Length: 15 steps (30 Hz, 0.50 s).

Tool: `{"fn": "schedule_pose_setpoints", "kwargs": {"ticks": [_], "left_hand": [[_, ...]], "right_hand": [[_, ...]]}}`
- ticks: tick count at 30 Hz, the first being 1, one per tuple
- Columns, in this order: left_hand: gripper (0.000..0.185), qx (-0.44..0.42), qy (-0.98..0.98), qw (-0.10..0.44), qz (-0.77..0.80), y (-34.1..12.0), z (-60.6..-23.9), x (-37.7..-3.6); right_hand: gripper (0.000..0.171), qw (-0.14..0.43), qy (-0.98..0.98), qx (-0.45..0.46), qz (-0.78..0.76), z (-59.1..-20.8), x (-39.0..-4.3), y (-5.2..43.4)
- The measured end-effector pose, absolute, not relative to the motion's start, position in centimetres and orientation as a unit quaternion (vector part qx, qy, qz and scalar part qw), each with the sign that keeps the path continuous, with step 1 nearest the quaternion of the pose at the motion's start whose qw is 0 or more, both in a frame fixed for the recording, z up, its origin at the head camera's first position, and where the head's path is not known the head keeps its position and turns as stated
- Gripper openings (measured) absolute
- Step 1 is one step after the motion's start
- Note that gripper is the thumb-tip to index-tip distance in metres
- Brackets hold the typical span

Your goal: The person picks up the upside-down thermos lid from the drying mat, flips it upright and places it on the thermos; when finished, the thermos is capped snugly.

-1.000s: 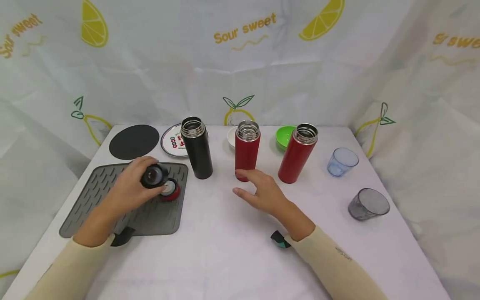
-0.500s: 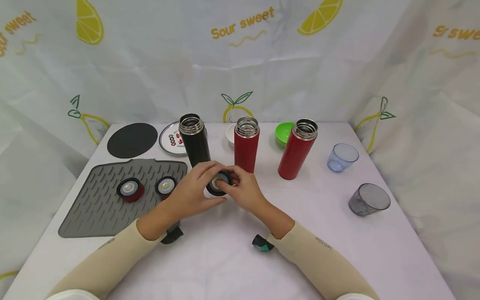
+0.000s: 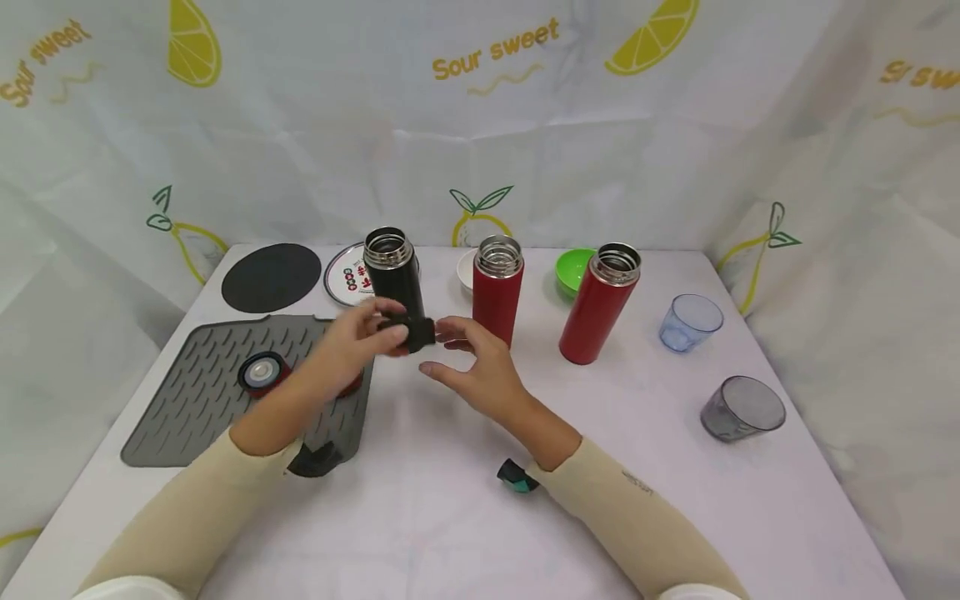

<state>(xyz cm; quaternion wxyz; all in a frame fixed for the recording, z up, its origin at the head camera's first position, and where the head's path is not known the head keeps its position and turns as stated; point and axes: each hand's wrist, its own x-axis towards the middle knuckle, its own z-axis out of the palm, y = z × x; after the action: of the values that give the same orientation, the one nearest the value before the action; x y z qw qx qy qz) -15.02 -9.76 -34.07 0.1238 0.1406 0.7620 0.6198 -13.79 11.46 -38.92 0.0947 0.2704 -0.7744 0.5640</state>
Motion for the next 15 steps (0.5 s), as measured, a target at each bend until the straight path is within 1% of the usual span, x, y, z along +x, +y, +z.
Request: {"fn": "schedule_pose_setpoints", "kwargs": {"ticks": [2,4,6,7,9,11,15], "left_hand": [[0.057,0.169,0.778,0.041,0.603,-11.3,-31.9,-15.6],[0.06,0.184,0.786,-0.048,0.589,-12.4,-29.7,-16.9],[0.062,0.186,0.789,-0.12,0.574,-12.8,-28.5,-18.6],[0.063,0.181,0.791,-0.147,0.565,-12.8,-28.3,-19.5],[0.065,0.168,0.792,-0.172,0.561,-12.4,-28.5,-21.3],[0.067,0.159,0.795,-0.181,0.556,-11.8,-29.5,-22.5],[0.07,0.157,0.8,-0.215,0.538,-10.9,-31.6,-23.2]], "right_hand": [[0.054,0.069,-0.762,0.256,0.591,-39.9,-15.1,11.0],[0.057,0.056,-0.76,0.237,0.603,-40.3,-16.4,10.2],[0.061,0.056,-0.773,0.206,0.598,-40.4,-17.7,9.2],[0.064,0.056,-0.779,0.188,0.596,-40.3,-18.4,8.7],[0.07,0.059,-0.788,0.148,0.594,-40.2,-19.6,7.8],[0.075,0.057,-0.788,0.115,0.602,-40.1,-20.5,7.0],[0.081,0.04,-0.783,0.097,0.613,-40.3,-21.8,5.9]]}}
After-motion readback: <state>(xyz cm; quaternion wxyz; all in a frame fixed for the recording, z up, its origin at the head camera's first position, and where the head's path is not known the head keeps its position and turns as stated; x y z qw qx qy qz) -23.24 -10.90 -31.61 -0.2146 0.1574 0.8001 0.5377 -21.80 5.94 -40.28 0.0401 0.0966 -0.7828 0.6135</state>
